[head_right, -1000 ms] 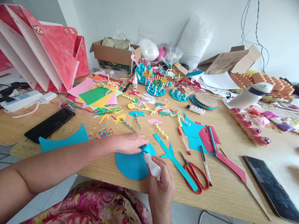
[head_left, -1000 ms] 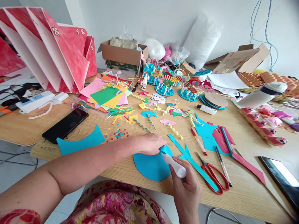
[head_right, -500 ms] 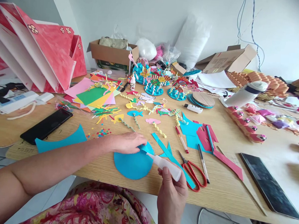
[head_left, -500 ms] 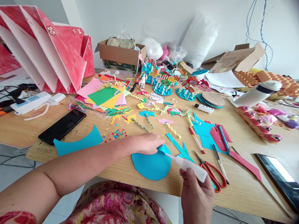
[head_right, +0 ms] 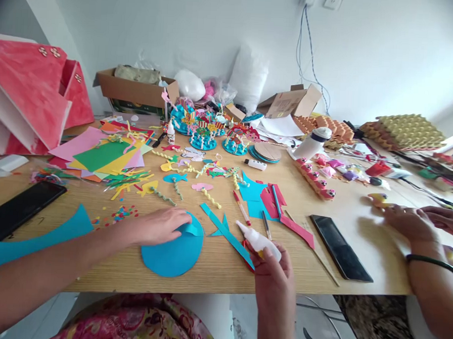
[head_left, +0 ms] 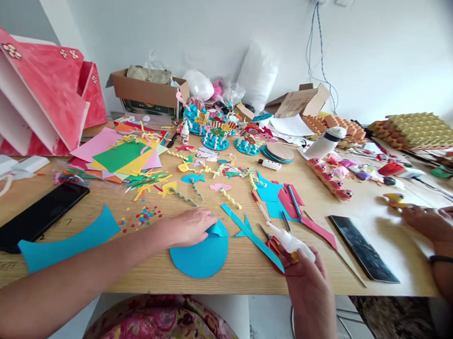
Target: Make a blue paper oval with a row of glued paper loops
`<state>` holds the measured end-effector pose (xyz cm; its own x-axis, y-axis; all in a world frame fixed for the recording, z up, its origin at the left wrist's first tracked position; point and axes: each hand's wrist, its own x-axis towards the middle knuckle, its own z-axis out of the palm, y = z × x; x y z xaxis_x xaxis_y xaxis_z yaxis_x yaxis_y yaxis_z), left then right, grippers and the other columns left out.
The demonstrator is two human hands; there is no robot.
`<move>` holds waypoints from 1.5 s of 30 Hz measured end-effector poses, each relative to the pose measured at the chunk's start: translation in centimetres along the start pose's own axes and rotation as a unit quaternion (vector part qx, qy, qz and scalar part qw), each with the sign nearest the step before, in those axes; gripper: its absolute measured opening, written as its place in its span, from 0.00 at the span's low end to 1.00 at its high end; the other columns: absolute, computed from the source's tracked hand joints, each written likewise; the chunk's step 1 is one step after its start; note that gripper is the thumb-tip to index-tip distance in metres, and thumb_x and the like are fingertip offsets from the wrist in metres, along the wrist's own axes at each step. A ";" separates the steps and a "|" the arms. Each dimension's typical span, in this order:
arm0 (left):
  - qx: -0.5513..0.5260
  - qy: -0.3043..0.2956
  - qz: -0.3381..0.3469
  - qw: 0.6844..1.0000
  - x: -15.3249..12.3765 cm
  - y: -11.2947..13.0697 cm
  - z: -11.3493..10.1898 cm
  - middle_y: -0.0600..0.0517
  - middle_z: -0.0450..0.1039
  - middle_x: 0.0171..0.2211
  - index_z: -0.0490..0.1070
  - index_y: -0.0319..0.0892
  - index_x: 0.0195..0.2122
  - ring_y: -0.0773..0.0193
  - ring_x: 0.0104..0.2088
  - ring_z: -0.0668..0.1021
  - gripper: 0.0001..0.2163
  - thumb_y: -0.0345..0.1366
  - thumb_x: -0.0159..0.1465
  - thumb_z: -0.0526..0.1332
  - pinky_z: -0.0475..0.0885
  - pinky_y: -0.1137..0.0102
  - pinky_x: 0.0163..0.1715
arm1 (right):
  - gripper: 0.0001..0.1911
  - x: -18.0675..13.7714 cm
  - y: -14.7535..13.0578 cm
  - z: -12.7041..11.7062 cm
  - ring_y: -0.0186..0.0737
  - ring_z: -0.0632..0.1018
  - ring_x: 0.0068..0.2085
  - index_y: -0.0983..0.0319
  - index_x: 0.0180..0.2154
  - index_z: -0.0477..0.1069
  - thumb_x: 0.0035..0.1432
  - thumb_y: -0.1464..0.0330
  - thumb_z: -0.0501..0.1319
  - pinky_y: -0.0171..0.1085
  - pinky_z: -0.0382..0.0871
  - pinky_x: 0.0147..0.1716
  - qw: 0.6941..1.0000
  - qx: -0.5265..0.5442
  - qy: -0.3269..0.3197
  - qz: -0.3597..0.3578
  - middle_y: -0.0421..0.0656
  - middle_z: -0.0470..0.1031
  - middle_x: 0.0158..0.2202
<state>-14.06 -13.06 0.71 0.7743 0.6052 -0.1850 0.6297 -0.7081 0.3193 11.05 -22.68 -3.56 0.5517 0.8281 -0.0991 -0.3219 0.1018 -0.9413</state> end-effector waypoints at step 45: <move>-0.089 0.134 0.014 0.987 -4.1 5.3 2.5 0.53 0.73 0.41 0.69 0.46 0.42 0.61 0.44 0.73 0.17 0.21 0.54 0.54 0.66 0.68 0.46 | 0.23 7.0 -1.5 -8.7 0.53 0.72 0.43 0.63 0.37 0.72 0.57 0.54 0.46 0.45 0.63 0.37 0.651 -0.743 0.122 -0.095 0.51 0.72 0.42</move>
<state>-13.72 -20.23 0.89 0.7313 0.6783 0.0711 0.5694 -0.6646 0.4837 22.12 -21.85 -5.68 0.6372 0.7478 0.1866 0.7699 -0.6064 -0.1989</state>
